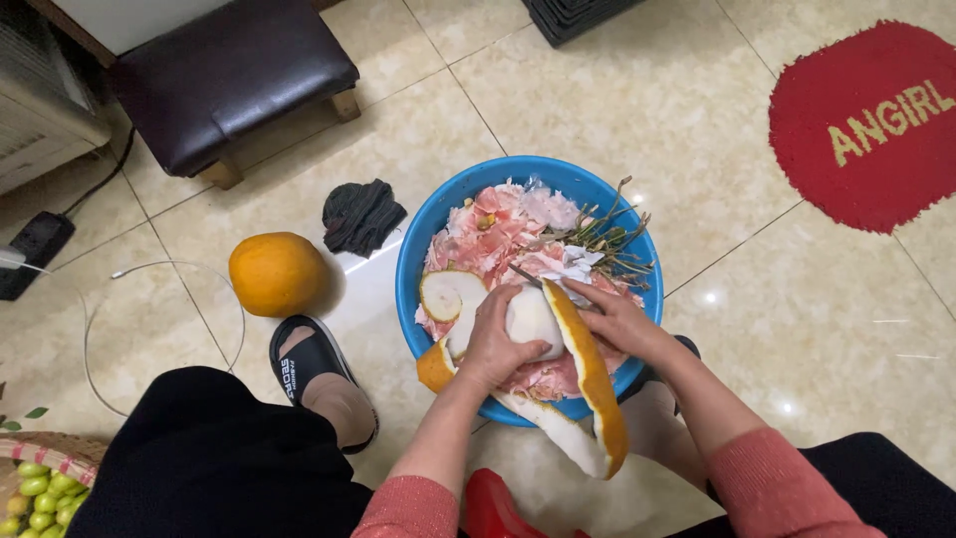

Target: Peeling a pomelo using a knife and hands

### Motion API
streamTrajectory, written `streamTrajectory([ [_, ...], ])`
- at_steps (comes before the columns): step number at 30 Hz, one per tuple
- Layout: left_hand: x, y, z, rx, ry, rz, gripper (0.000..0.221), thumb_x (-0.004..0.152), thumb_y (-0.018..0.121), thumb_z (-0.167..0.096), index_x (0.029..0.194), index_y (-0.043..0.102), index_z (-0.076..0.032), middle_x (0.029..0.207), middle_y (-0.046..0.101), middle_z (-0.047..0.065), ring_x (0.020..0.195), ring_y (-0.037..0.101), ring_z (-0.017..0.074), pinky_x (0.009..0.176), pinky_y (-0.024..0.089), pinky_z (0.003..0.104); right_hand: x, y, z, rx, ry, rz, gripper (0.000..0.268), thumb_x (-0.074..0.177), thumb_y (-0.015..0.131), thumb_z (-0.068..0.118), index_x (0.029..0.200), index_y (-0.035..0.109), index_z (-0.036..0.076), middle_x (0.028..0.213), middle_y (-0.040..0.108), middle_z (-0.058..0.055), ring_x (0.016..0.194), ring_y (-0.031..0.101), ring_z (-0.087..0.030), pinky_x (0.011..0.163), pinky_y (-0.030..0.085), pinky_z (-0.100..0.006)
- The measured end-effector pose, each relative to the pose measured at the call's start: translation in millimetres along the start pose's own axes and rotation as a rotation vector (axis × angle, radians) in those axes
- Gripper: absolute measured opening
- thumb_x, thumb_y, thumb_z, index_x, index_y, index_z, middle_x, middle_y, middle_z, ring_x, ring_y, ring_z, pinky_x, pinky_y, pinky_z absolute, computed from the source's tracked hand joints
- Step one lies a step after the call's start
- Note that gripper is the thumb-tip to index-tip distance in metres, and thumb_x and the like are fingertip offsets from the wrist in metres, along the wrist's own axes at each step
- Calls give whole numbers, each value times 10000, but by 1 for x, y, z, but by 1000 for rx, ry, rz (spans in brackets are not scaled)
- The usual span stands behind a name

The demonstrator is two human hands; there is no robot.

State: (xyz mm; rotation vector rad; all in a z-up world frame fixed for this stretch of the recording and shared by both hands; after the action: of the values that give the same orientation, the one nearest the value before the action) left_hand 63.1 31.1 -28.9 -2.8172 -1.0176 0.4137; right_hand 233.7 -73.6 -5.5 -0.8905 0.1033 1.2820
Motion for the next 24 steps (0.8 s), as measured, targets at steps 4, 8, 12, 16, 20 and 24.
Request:
streamTrajectory([
  [4,-6,1,10,-12,-10,6,942,580,949,-255,1394,493,-130,1508,470,197,1419,403,482,1201,341,538,-14,-2,40,214,-81,33,559,904,620,293,1460,633,242,1337,722,-183,1245,655,-379,1114,440,-482],
  [8,-2,-12,-12,-38,64,-16,1001,582,946,-370,1433,471,-140,1518,465,205,1439,383,481,1222,309,539,-10,-5,23,164,-215,-60,516,947,614,269,1461,631,226,1397,688,-88,1294,598,-320,1176,279,-537],
  [12,16,-16,0,-42,-28,19,1179,610,907,-481,1567,331,-106,1581,347,281,1510,264,500,1269,214,566,21,25,-40,-105,-343,-121,584,982,635,317,1551,508,330,1505,604,81,1347,583,-196,1157,-42,-726],
  [16,14,-3,16,-7,-147,92,1224,553,906,-503,1581,336,-163,1583,364,197,1518,283,422,1273,213,513,-17,20,0,-146,-244,-30,717,911,689,410,1582,437,373,1478,629,-1,1343,583,-295,1157,381,-529],
  [20,11,-2,26,-46,-173,66,1130,503,914,-468,1502,450,-217,1519,440,178,1447,392,440,1220,302,510,-37,13,-41,-302,31,-53,811,880,693,498,1594,309,520,1417,668,-9,1242,647,-346,1062,502,-487],
  [24,13,2,36,-28,-156,35,1061,501,918,-445,1446,476,-253,1457,491,163,1392,462,431,1180,363,497,-41,10,-47,-318,127,-38,770,876,666,590,1561,314,580,1452,641,1,1258,639,-348,1081,499,-481],
])
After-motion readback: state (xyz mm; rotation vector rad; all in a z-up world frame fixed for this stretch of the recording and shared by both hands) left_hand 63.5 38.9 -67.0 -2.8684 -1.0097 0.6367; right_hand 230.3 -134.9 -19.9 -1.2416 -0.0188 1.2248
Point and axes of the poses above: each hand's wrist, its own x-axis towards the middle knuckle, its own y-axis out of the palm, z = x × y, the point moved 9 cm from there along x, towards the middle knuckle
